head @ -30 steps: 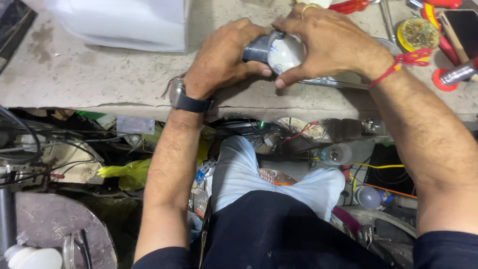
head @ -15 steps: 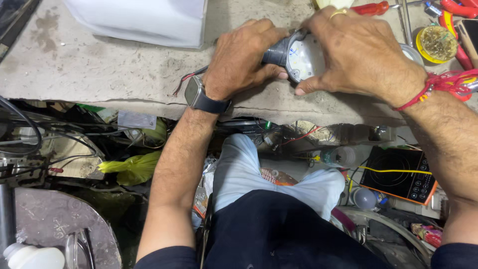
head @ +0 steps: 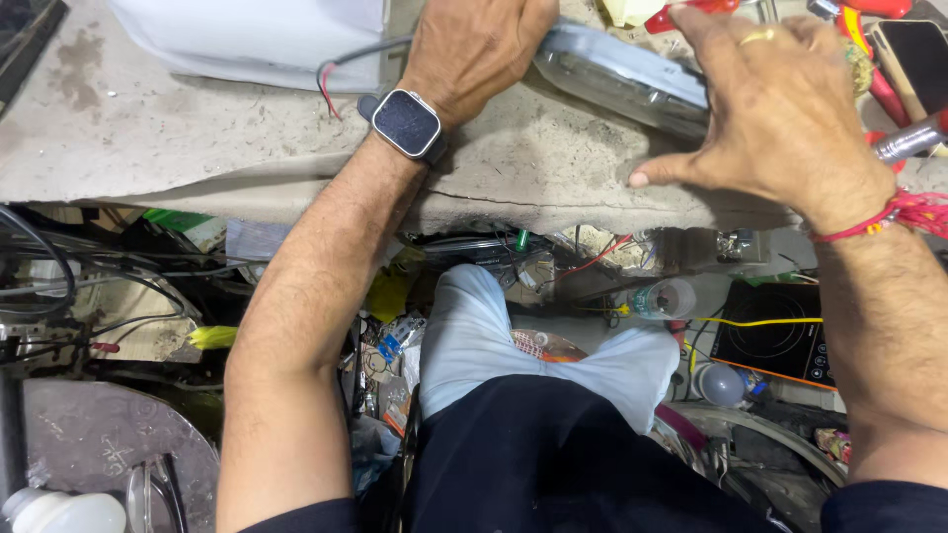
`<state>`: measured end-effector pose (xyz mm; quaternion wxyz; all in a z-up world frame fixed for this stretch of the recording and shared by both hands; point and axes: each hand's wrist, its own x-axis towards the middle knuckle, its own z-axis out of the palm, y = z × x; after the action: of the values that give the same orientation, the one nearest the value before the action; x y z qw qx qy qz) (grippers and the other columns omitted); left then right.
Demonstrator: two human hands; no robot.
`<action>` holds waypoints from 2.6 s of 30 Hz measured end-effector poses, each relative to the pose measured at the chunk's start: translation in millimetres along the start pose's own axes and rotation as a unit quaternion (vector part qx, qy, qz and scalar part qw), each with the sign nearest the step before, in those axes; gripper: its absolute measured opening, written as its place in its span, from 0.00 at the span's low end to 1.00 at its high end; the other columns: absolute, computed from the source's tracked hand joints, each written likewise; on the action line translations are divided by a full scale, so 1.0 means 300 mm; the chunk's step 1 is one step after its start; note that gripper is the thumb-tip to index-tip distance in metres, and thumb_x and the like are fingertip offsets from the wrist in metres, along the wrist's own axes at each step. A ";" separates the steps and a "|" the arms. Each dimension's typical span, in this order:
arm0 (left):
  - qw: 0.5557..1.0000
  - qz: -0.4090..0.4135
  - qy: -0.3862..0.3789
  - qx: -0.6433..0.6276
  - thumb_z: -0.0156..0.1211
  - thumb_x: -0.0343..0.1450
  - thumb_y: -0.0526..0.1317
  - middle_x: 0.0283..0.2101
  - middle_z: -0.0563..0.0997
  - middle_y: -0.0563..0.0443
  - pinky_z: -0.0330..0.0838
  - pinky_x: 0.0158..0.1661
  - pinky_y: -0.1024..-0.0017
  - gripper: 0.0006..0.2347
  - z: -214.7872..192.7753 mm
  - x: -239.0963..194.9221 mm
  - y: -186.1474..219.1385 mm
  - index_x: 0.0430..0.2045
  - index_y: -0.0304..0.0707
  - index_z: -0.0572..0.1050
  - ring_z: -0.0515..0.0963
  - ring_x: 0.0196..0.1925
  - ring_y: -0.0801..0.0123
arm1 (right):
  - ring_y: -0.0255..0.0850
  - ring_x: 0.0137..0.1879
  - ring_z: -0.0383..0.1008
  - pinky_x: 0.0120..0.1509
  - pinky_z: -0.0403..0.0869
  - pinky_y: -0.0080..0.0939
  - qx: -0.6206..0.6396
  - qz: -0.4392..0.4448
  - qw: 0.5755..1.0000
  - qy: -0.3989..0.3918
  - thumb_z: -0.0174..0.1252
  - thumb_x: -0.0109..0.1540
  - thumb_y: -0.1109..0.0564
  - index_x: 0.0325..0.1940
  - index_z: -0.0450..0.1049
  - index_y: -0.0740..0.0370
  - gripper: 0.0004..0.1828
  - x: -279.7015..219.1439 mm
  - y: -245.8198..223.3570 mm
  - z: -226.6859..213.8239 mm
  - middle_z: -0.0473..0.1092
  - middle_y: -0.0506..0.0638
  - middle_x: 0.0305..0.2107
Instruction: The person uses a screwdriver to remove screws from a rectangular LED light fixture, then uses pliers to cut wires inside the fixture. The person flips the fixture over and continues to remove screws and separate the cover.
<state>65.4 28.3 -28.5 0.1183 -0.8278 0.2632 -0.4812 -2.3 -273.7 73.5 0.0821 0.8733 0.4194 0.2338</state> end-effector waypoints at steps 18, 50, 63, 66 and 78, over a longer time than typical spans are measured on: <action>0.987 -0.152 0.014 -0.058 0.61 0.70 0.33 0.39 0.75 0.48 0.73 0.32 0.67 0.05 -0.104 -0.001 0.086 0.37 0.39 0.74 0.76 0.42 0.61 | 0.53 0.40 0.79 0.48 0.76 0.53 0.107 0.112 0.986 -0.056 0.61 0.64 0.28 0.59 0.82 0.60 0.35 -0.059 0.112 0.040 0.77 0.58 0.35; 0.995 -0.095 -0.031 -0.020 0.64 0.71 0.30 0.36 0.77 0.47 0.73 0.26 0.71 0.03 -0.184 0.007 0.079 0.34 0.36 0.75 0.78 0.40 0.61 | 0.48 0.53 0.74 0.60 0.69 0.43 0.289 0.230 0.892 0.259 0.34 0.80 0.34 0.53 0.77 0.73 0.40 -0.198 0.133 0.168 0.75 0.59 0.45; 0.983 -0.125 -0.103 -0.082 0.64 0.67 0.31 0.36 0.77 0.47 0.73 0.23 0.68 0.05 -0.162 -0.028 0.029 0.33 0.37 0.76 0.77 0.38 0.60 | 0.36 0.38 0.71 0.43 0.67 0.37 0.421 0.317 0.821 0.221 0.33 0.73 0.26 0.59 0.75 0.68 0.44 -0.219 0.080 0.264 0.71 0.49 0.31; 0.985 -0.117 -0.105 -0.064 0.64 0.67 0.29 0.37 0.77 0.48 0.72 0.22 0.70 0.07 -0.158 -0.039 0.032 0.34 0.39 0.76 0.76 0.39 0.61 | 0.35 0.43 0.68 0.48 0.67 0.37 0.393 0.289 0.847 0.212 0.35 0.78 0.28 0.61 0.75 0.68 0.41 -0.221 0.068 0.276 0.67 0.50 0.32; 0.977 -0.067 -0.190 -0.076 0.71 0.55 0.39 0.38 0.81 0.45 0.77 0.32 0.58 0.20 -0.218 0.017 -0.022 0.41 0.36 0.79 0.80 0.42 0.57 | 0.38 0.50 0.72 0.55 0.73 0.38 0.376 0.259 0.837 0.301 0.48 0.75 0.43 0.64 0.69 0.66 0.24 -0.189 0.010 0.239 0.70 0.54 0.51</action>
<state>13.5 34.8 11.5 0.0704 -0.9263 0.2155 -0.3008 3.2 -315.6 -7.7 -0.4461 0.8004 0.2379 0.3220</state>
